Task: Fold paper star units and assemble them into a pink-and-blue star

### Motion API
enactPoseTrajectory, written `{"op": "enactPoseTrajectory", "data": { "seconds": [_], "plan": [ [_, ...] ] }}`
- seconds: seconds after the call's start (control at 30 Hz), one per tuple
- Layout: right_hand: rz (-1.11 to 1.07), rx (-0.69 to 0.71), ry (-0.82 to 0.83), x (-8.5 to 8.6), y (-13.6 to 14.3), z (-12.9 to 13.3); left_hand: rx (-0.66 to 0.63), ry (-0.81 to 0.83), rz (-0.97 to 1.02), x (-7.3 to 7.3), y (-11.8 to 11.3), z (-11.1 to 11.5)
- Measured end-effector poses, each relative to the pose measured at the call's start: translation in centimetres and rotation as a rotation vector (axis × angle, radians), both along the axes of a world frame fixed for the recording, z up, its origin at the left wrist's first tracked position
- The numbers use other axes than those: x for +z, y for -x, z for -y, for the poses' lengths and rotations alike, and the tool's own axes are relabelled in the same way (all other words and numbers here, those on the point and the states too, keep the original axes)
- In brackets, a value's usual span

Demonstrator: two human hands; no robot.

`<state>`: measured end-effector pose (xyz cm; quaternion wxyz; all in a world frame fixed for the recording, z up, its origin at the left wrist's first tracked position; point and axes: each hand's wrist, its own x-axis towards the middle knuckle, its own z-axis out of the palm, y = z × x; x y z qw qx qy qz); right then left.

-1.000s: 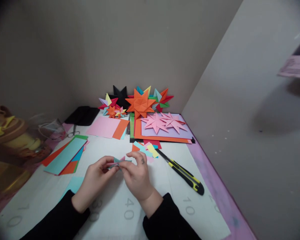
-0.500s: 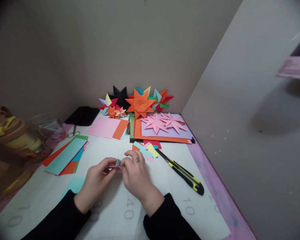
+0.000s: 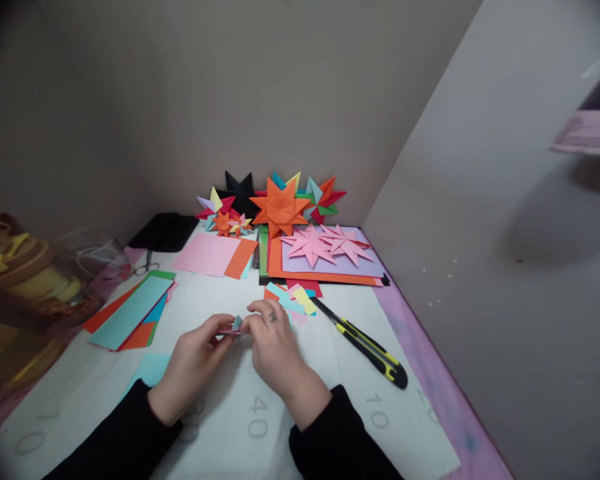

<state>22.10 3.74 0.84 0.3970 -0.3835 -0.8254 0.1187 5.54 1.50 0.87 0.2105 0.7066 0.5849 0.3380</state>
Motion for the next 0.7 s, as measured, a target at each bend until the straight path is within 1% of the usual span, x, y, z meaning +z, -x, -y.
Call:
{"op": "enactPoseTrajectory", "data": {
  "seconds": [0.13, 0.33, 0.4, 0.47, 0.57, 0.7],
  "plan": [
    [-0.037, -0.007, 0.026, 0.2, 0.1, 0.2, -0.002, -0.029, -0.013, 0.1, 0.0, 0.0],
    [-0.146, -0.025, 0.117, 0.4, 0.3, 0.3, 0.028, -0.025, 0.067, 0.4, 0.0, 0.1],
    [-0.161, -0.033, 0.119, 0.3, 0.4, 0.3, 0.03, -0.023, 0.09, 0.4, -0.1, 0.1],
    [-0.158, -0.064, 0.072, 0.3, 0.4, 0.3, 0.035, -0.01, 0.127, 0.5, -0.1, 0.2],
    [-0.136, -0.108, -0.056, 0.3, 0.4, 0.4, 0.047, 0.038, 0.207, 0.6, -0.2, 0.1],
    [-0.106, -0.084, -0.153, 0.0, 0.5, 0.6, 0.07, 0.121, 0.304, 1.0, -0.4, 0.0]
  ]
}}
